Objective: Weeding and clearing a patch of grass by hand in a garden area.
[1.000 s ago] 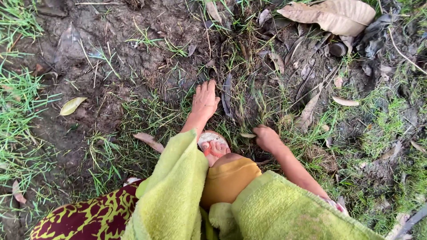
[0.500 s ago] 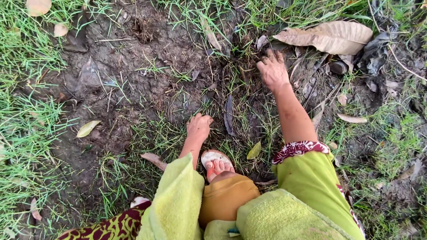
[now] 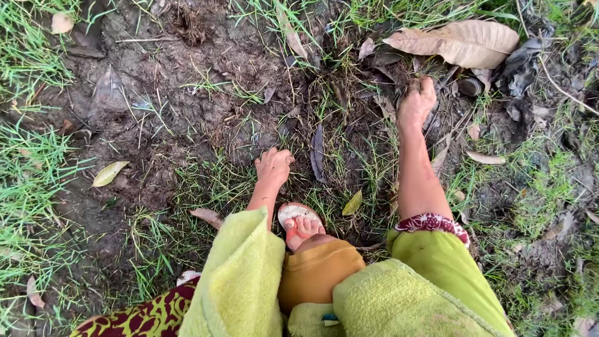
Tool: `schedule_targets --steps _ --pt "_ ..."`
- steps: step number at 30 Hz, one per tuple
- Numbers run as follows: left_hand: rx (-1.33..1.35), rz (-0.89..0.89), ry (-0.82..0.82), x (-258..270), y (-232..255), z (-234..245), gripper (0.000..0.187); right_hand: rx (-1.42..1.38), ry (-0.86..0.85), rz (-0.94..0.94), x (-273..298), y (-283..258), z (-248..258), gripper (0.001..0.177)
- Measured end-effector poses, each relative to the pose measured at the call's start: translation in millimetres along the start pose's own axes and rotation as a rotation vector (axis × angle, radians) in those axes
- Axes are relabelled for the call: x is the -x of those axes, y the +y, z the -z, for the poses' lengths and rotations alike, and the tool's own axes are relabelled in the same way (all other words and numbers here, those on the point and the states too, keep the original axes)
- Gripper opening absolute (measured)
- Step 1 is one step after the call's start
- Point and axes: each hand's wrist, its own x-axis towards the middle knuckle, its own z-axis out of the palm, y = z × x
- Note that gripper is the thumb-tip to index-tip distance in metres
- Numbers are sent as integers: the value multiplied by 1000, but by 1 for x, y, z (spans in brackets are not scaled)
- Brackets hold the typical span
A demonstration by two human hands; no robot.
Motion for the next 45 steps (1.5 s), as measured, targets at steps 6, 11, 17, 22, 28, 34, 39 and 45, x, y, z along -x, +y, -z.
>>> schedule_targets --steps 6,11,17,22,28,34,39,45 --pt "23 31 -37 -6 1 -1 23 106 112 205 26 123 -7 29" --pt "-31 11 -74 9 6 22 18 379 -357 90 210 119 63 20" --pt "-27 33 -121 -19 -9 -10 22 892 -886 107 86 -25 108 28" --pt "-11 -9 -57 -12 -10 -18 22 802 -323 416 -18 20 46 44" --pt "-57 52 -82 -16 3 0 20 1046 -174 595 -91 56 -6 52" --pt "-28 56 -117 -11 5 0 17 1307 -677 441 -9 31 27 16" --pt "-18 80 -142 -13 4 1 19 1240 -1434 365 89 26 86 18" --pt "-17 117 -178 -16 11 10 21 974 -818 514 66 -60 40 26"
